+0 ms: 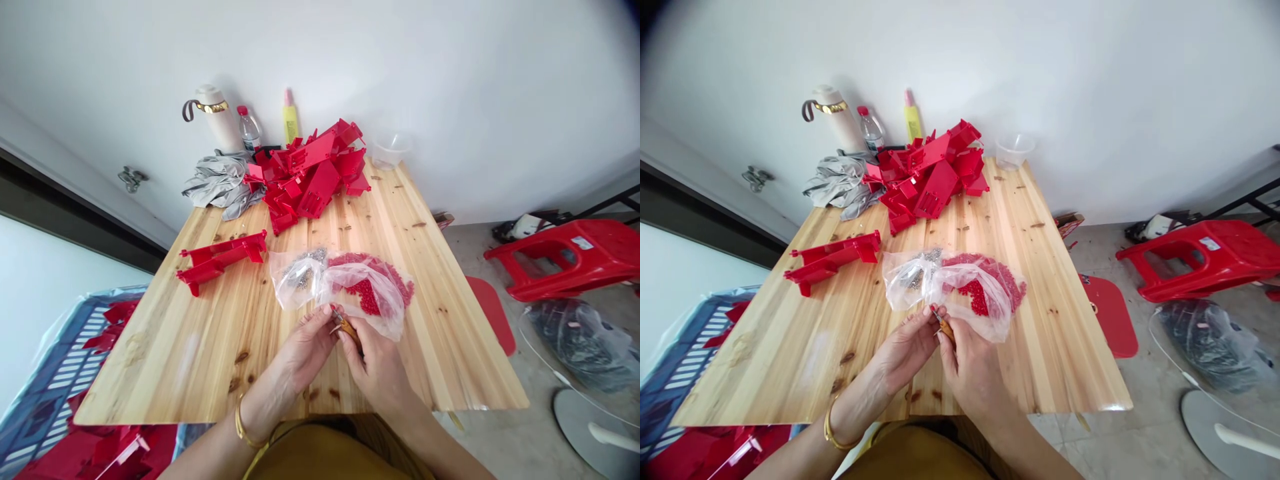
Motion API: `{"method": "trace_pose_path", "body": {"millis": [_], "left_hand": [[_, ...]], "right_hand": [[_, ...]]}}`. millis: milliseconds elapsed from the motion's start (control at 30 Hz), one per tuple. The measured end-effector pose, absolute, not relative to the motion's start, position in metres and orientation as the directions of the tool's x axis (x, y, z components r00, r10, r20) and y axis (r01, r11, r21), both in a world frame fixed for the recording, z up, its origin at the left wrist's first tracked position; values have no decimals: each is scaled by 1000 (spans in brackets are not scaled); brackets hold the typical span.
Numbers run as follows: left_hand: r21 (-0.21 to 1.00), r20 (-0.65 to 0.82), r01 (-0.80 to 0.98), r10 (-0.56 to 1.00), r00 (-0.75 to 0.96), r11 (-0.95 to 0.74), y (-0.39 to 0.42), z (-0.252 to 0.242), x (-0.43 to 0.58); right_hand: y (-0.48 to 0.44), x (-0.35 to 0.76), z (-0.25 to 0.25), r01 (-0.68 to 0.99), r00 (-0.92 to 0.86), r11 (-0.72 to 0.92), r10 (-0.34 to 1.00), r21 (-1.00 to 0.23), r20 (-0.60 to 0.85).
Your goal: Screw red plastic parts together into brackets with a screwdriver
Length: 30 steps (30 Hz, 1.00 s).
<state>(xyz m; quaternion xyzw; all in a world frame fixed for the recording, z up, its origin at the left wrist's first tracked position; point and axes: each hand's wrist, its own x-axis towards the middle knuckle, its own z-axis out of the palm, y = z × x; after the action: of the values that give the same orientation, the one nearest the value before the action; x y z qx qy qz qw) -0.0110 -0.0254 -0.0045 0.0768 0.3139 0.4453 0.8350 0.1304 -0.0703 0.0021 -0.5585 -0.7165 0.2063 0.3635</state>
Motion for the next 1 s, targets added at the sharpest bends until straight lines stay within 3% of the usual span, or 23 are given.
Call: {"method": "trace_pose_path", "body": {"millis": [167, 267, 333, 400, 467, 533, 600, 767, 900, 1000], "left_hand": [[447, -435, -691, 813, 387, 568, -31, -6, -7], [623, -376, -605, 868, 323, 495, -31, -10, -11], [844, -290, -401, 932, 215, 355, -25, -14, -21], [991, -128, -26, 987, 101, 131, -12, -19, -35], [907, 43, 415, 995, 92, -78, 5, -23, -48], [659, 85, 729, 981, 172, -185, 22, -24, -55], [472, 28, 856, 974, 225, -211, 36, -25, -54], [261, -14, 934, 967, 256, -243, 50, -25, -37], [253, 17, 937, 969, 245, -241, 49, -28, -40], [465, 92, 865, 982, 166, -189, 44, -30, -50]], "right_hand": [[-69, 130, 6, 608, -89, 256, 962, -752, 256], [-66, 133, 10, 466, -79, 138, 990, -874, 115], [-64, 136, 12, 284, -99, -12, 994, -959, -42], [-62, 139, 11, 63, -139, -179, 973, -982, -186], [-61, 142, 9, -126, -172, -298, 946, -946, -275], [-59, 143, 6, -243, -184, -357, 930, -902, -319], [-58, 143, 3, -304, -184, -383, 922, -872, -341], [-58, 142, 2, -271, -168, -377, 924, -886, -342], [-58, 141, -1, -1, -126, -227, 966, -974, -225], [-54, 137, -3, 281, -96, -42, 993, -959, -72]]}}
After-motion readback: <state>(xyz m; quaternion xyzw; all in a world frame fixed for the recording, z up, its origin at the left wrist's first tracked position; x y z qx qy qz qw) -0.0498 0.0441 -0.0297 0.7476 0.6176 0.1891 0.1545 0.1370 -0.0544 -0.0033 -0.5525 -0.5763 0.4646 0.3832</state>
